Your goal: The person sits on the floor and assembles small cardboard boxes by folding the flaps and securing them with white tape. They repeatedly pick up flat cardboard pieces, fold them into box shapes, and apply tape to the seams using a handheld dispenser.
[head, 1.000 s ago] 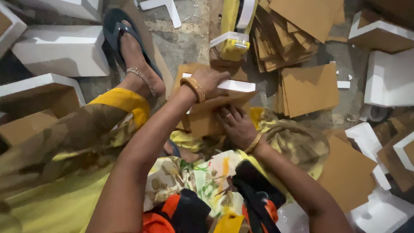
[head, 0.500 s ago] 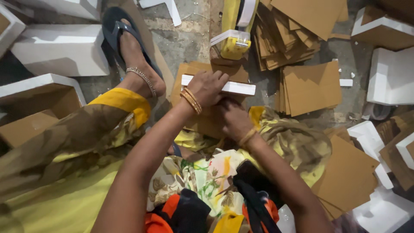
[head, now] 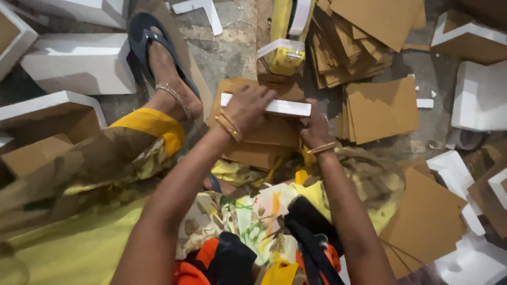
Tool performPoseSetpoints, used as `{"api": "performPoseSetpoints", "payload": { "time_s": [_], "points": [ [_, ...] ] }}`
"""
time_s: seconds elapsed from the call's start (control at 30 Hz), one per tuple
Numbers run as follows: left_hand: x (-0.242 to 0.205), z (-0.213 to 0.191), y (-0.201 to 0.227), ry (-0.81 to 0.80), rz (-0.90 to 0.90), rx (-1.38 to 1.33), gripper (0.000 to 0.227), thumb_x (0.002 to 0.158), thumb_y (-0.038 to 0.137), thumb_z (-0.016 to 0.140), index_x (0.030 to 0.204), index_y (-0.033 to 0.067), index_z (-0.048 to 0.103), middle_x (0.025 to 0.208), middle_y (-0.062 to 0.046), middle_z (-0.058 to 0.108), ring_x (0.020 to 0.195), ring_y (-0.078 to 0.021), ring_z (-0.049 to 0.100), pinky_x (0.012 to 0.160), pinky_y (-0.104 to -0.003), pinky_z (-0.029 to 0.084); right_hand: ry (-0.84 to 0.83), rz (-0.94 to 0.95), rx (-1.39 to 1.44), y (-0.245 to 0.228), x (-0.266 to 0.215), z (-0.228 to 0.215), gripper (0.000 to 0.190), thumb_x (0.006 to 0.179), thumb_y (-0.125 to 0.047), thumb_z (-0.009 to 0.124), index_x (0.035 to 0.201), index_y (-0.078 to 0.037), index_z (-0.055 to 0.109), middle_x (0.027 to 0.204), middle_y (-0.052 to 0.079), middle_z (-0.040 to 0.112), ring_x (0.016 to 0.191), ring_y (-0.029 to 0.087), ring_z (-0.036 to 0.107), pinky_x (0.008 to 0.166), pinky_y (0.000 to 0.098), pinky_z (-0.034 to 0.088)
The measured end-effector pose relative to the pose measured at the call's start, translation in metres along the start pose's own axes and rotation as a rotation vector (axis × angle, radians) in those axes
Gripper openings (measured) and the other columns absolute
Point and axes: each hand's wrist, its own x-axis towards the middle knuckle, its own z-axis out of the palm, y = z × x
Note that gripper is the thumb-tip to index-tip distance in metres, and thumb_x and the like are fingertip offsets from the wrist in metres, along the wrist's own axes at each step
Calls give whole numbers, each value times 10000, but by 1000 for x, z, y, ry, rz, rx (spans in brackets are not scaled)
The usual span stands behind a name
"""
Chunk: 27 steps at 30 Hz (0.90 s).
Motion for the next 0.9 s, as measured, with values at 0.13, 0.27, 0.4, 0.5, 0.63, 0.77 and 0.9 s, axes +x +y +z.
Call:
{"api": "performPoseSetpoints", "payload": {
  "time_s": [0.13, 0.27, 0.4, 0.5, 0.63, 0.77, 0.9],
  "points": [
    [-42, -16, -19, 339, -130, -214, 813, 648, 97, 804, 1399, 96, 493, 1300, -177, 616, 1198, -374, 603, 1039, -461, 469, 53, -68, -121, 19, -5, 4, 563, 849, -138, 859, 1294, -90, 517, 1099, 188, 707, 1039, 416, 679, 830, 482, 533],
    [-58, 5, -27, 328, -441, -683, 867, 680, 93, 853, 1439, 58, 435, 1325, -170, 608, 1240, -347, 607, 1055, -407, 480, 9, 27, -143, 19, -2, 6, 615, 822, -94, 818, 1344, -92, 493, 1115, 170, 713, 1073, 395, 677, 869, 471, 534],
    [-59, 36, -34, 352, -481, -821, 762, 742, 95, 865, 1393, 80, 470, 1313, -142, 636, 1235, -284, 657, 1062, -356, 516, 72, -165, 124, 7, -3, 14, 777, 777, -114, 859, 1417, -54, 423, 1302, 218, 614, 1194, 363, 628, 986, 455, 513],
    [-60, 40, -38, 399, -462, -735, 807, 703, 95, 897, 1370, 47, 445, 1232, -171, 626, 1158, -311, 631, 1010, -394, 496, 97, -127, 320, -1, -2, 22, 860, 764, -133, 848, 1458, -35, 351, 1413, 196, 542, 1290, 319, 567, 1061, 425, 472],
    [-61, 29, -36, 284, -579, -669, 593, 692, 81, 873, 1200, 92, 568, 1116, -136, 705, 1068, -294, 697, 930, -391, 558, 136, 91, 48, 6, -7, 25, 585, 843, -241, 881, 1294, -70, 549, 1183, 162, 671, 1132, 316, 679, 937, 418, 539],
    [-52, 13, -35, 220, -688, -824, 540, 699, 158, 879, 1140, 94, 574, 1043, -129, 722, 982, -268, 744, 859, -383, 592, 189, -57, -32, 22, -1, 19, 502, 873, -210, 796, 1294, -88, 551, 1179, 171, 670, 1116, 359, 682, 930, 437, 549],
    [-54, 29, -30, 369, -457, -654, 562, 753, 47, 853, 1249, 89, 593, 1165, -153, 701, 1117, -313, 678, 948, -390, 551, 203, -45, -61, 37, -7, 16, 490, 959, -274, 836, 1308, -87, 547, 1194, 187, 653, 1119, 390, 661, 914, 441, 531]
  ]
}}
